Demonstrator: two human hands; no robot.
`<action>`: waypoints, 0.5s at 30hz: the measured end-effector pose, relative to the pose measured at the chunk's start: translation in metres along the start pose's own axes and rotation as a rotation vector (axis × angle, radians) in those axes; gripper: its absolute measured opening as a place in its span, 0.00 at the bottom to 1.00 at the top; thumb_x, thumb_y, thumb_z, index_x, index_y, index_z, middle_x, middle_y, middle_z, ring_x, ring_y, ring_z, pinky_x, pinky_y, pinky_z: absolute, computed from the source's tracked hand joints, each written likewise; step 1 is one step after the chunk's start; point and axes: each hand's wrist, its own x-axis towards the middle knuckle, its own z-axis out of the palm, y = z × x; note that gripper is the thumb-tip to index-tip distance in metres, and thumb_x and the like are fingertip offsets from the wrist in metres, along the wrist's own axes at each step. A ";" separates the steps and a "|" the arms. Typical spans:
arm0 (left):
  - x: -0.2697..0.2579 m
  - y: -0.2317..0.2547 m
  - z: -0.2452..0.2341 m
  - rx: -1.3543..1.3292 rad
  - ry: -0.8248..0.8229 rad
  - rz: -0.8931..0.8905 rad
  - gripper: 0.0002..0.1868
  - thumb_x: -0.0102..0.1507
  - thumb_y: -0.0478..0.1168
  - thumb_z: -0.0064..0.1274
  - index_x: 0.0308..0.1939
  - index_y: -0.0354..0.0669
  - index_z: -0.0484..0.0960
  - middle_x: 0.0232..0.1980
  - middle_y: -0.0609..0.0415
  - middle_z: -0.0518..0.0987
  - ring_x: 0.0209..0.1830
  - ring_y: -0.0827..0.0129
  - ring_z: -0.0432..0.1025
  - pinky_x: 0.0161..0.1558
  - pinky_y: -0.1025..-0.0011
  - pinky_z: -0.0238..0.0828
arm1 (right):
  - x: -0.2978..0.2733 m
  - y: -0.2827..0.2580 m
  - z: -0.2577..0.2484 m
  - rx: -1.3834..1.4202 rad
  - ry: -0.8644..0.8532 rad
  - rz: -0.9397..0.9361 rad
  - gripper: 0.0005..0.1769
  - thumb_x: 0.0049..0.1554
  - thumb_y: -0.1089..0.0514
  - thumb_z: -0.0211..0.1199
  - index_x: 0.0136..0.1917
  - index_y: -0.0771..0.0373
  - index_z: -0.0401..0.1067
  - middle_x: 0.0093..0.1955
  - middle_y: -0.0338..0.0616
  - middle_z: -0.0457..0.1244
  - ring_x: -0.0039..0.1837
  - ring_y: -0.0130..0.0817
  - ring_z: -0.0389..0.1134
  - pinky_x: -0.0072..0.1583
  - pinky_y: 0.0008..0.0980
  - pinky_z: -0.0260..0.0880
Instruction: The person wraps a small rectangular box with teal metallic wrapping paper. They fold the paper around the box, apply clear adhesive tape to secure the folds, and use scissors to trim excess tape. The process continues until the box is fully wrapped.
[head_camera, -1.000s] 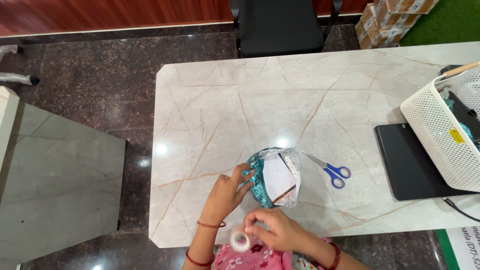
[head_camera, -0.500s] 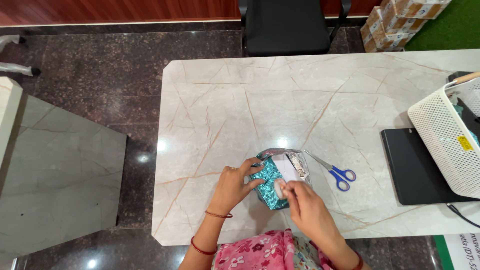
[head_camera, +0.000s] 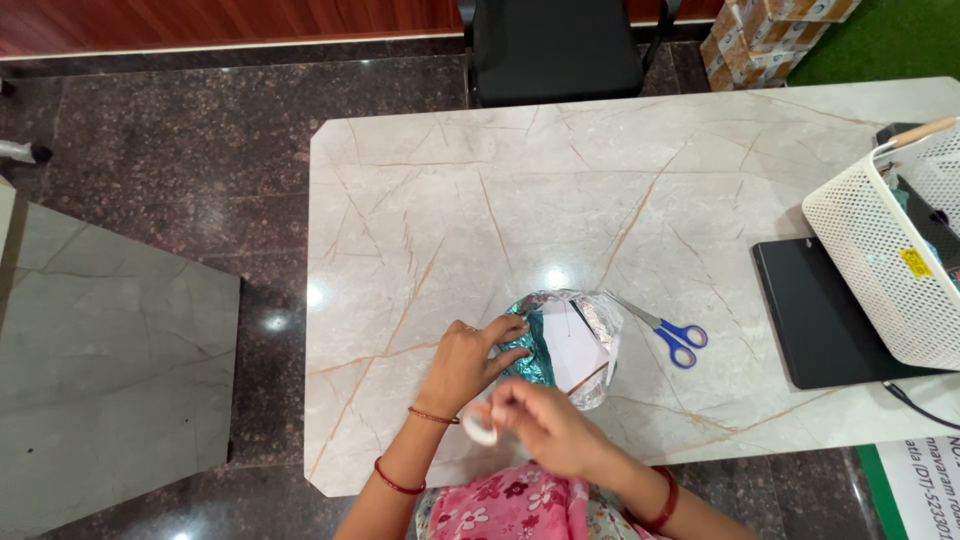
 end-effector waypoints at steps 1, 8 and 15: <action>0.003 -0.002 0.000 0.011 -0.012 0.006 0.18 0.62 0.50 0.59 0.52 0.48 0.78 0.43 0.59 0.87 0.33 0.58 0.80 0.40 0.62 0.70 | 0.010 0.011 -0.003 -0.038 0.054 0.016 0.08 0.65 0.59 0.57 0.48 0.68 0.69 0.43 0.40 0.66 0.48 0.28 0.66 0.52 0.32 0.69; 0.015 -0.014 -0.012 -0.085 -0.139 -0.023 0.11 0.69 0.48 0.49 0.50 0.50 0.79 0.40 0.52 0.85 0.32 0.51 0.78 0.37 0.58 0.75 | 0.036 0.056 -0.026 0.178 0.319 0.185 0.08 0.62 0.61 0.55 0.52 0.68 0.69 0.41 0.40 0.68 0.43 0.25 0.72 0.47 0.29 0.78; 0.015 -0.010 -0.040 -0.291 -0.176 0.221 0.30 0.57 0.60 0.61 0.54 0.43 0.77 0.44 0.45 0.84 0.37 0.47 0.78 0.40 0.59 0.76 | 0.041 0.036 -0.029 0.135 0.427 0.280 0.10 0.63 0.60 0.54 0.52 0.71 0.69 0.38 0.49 0.71 0.36 0.32 0.75 0.38 0.32 0.80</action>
